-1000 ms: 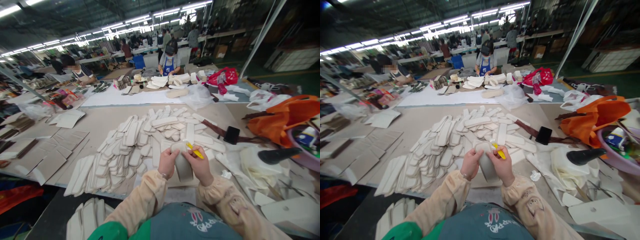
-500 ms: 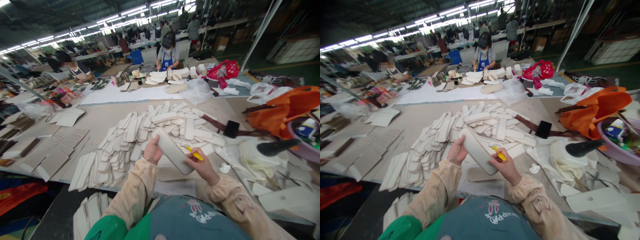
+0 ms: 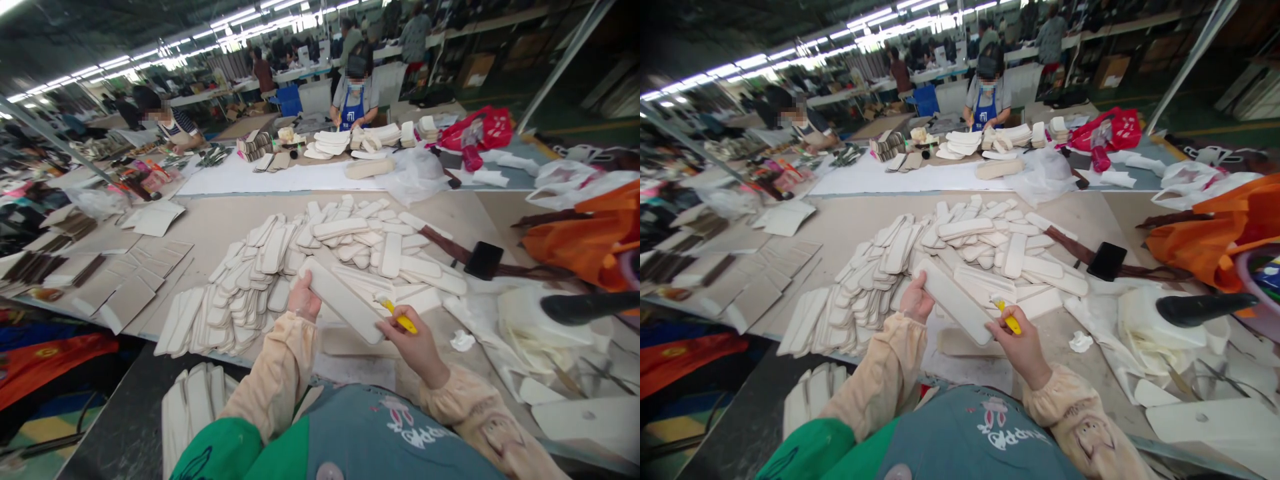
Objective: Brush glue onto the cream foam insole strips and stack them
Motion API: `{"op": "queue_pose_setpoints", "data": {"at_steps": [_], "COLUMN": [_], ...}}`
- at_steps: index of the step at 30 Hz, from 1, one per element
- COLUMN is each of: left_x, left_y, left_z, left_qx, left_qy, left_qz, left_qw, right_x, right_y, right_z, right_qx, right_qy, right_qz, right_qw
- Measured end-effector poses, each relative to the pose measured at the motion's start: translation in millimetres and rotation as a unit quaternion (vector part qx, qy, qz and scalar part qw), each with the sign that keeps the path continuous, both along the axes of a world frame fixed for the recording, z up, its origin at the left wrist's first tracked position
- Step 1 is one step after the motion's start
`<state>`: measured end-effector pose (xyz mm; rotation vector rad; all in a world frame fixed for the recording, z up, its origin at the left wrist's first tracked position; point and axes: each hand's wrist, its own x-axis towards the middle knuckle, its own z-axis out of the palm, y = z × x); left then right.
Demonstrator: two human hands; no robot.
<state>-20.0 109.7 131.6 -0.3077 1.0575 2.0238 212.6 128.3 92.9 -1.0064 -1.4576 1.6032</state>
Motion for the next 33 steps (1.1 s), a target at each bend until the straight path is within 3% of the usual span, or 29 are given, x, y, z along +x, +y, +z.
{"op": "queue_pose_setpoints", "data": {"at_steps": [5,10,14,21,26,30,33], "left_x": [5,42,61,21,4,0,-30], "left_y": [-7,-22,-27,-20,-18,-23,-22], "left_z": [-5.6,-18.5,-30.2,-29.3,-32.1,-38.1,-39.0], "left_qx": [0.023,0.040,0.016,-0.011,-0.001,0.007,-0.012], "left_qy": [0.030,0.049,0.033,0.038,0.058,0.078,0.124], "left_qz": [-0.016,-0.127,-0.123,-0.129,-0.153,-0.213,-0.220], "left_qw": [0.999,0.990,0.992,0.991,0.986,0.974,0.968], "right_x": [1,-1,0,0,-21,-45,-52], "right_y": [-2,-4,-4,-1,-1,1,7], "right_z": [-0.9,-2.5,-12.0,-15.4,-13.2,-13.6,-16.9], "right_qx": [0.013,0.040,0.063,0.053,0.069,0.101,0.113], "right_qy": [-0.036,-0.069,-0.093,-0.114,-0.112,-0.118,-0.124], "right_qz": [-0.012,-0.022,-0.011,-0.024,-0.059,-0.018,0.007], "right_qw": [0.999,0.997,0.994,0.992,0.990,0.988,0.986]}}
